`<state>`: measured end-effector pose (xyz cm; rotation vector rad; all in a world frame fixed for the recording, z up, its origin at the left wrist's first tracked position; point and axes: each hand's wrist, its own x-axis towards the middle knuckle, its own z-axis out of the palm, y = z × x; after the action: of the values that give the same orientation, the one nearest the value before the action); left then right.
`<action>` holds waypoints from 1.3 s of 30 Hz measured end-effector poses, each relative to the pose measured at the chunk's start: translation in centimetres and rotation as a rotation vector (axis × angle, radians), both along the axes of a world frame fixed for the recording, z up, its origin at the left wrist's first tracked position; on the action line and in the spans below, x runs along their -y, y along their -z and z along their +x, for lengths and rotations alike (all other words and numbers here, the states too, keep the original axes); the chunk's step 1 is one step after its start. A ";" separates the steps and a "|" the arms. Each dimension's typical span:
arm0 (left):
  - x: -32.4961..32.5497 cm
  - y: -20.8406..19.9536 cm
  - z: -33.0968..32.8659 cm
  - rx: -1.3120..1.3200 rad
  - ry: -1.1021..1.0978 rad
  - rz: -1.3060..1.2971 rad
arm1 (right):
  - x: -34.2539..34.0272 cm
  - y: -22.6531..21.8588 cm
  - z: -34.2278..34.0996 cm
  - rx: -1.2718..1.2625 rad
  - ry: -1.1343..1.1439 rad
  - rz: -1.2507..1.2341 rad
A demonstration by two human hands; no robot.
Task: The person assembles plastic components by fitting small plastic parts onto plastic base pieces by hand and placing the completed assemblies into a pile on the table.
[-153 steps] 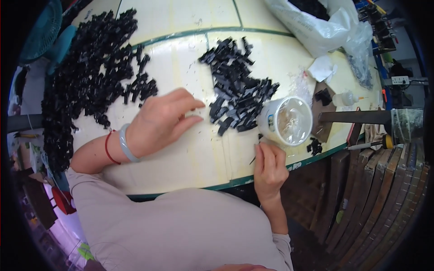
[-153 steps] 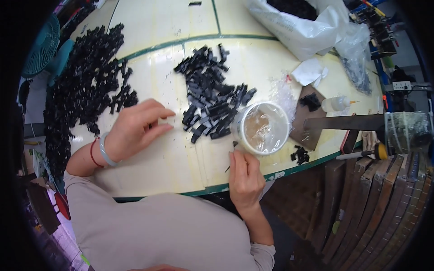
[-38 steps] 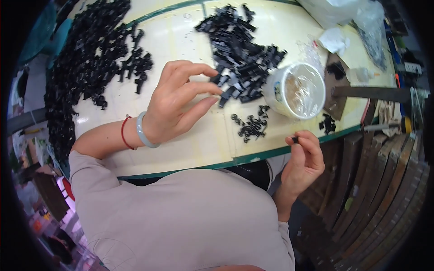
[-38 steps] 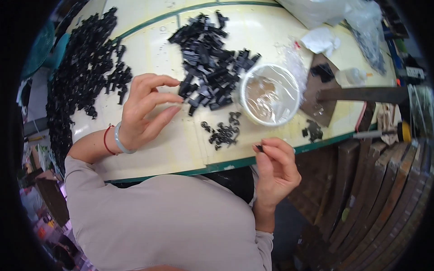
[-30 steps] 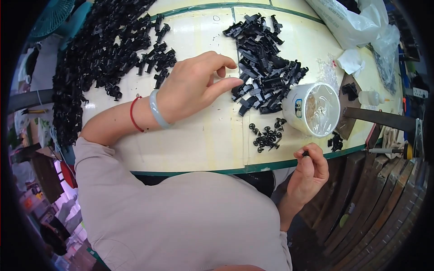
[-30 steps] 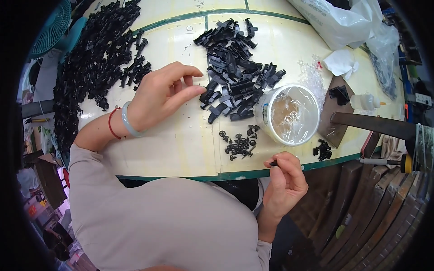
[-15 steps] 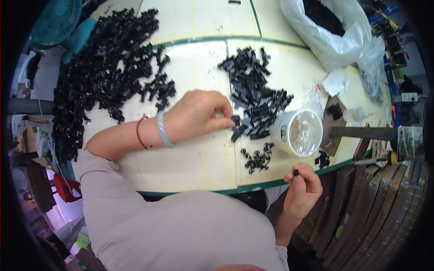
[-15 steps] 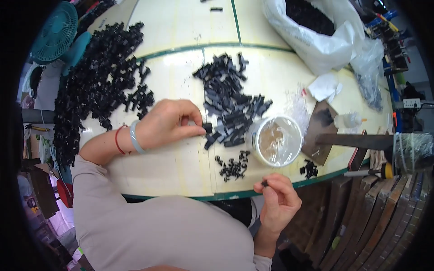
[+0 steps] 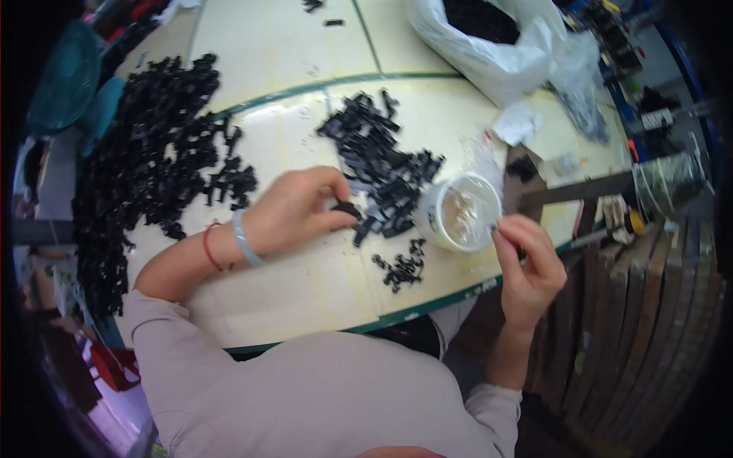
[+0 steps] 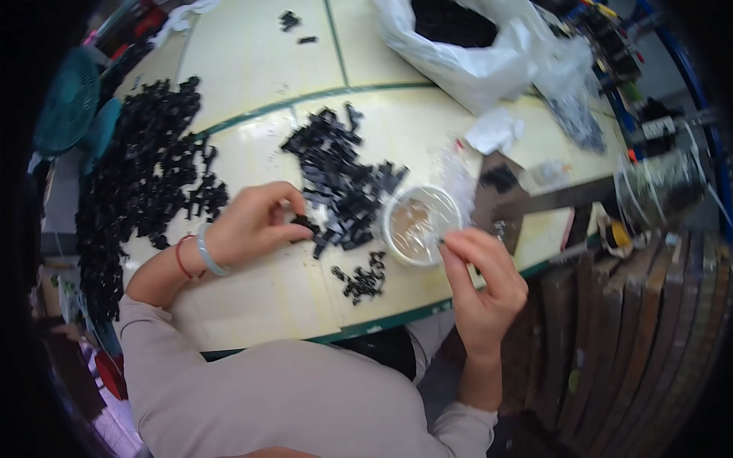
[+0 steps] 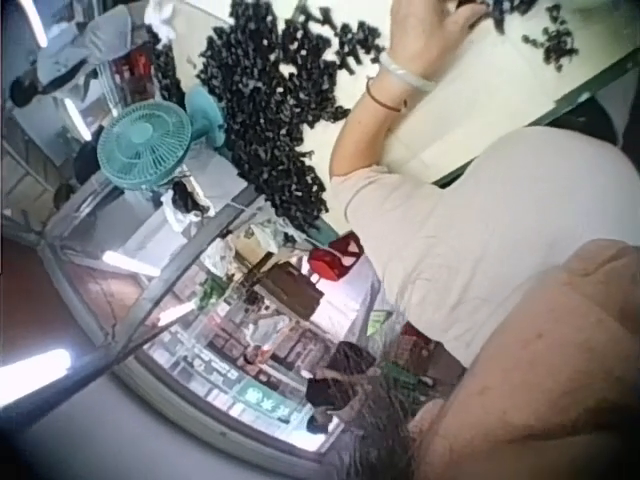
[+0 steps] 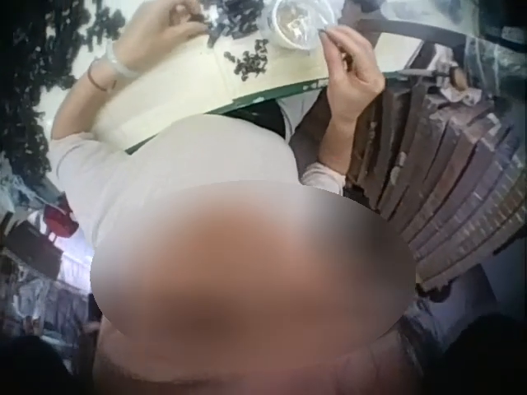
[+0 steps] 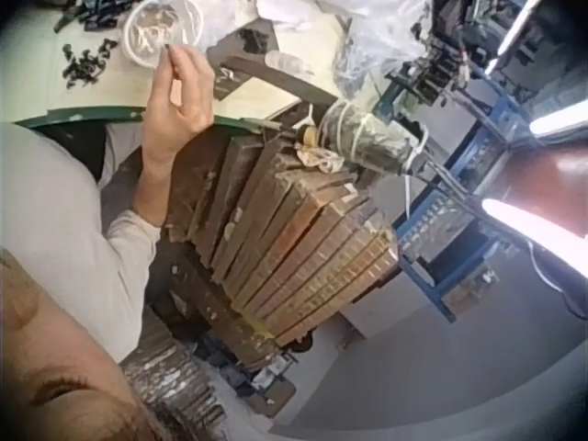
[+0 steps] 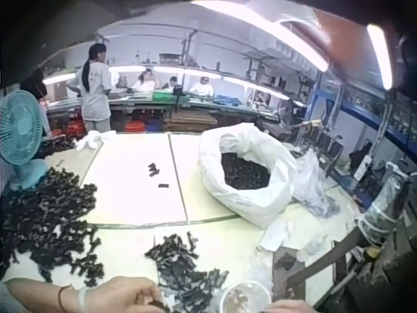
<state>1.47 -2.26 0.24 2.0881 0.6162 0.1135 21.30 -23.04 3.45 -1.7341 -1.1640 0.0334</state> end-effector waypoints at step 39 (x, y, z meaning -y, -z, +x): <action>3.9 0.2 -0.9 0.274 0.005 -1.259 | -0.8 1.6 -6.8 -0.356 -0.175 0.023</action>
<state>0.57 -6.21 0.06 0.8324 0.3440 -0.0056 14.46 -22.24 1.84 -1.5249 -1.0408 0.4172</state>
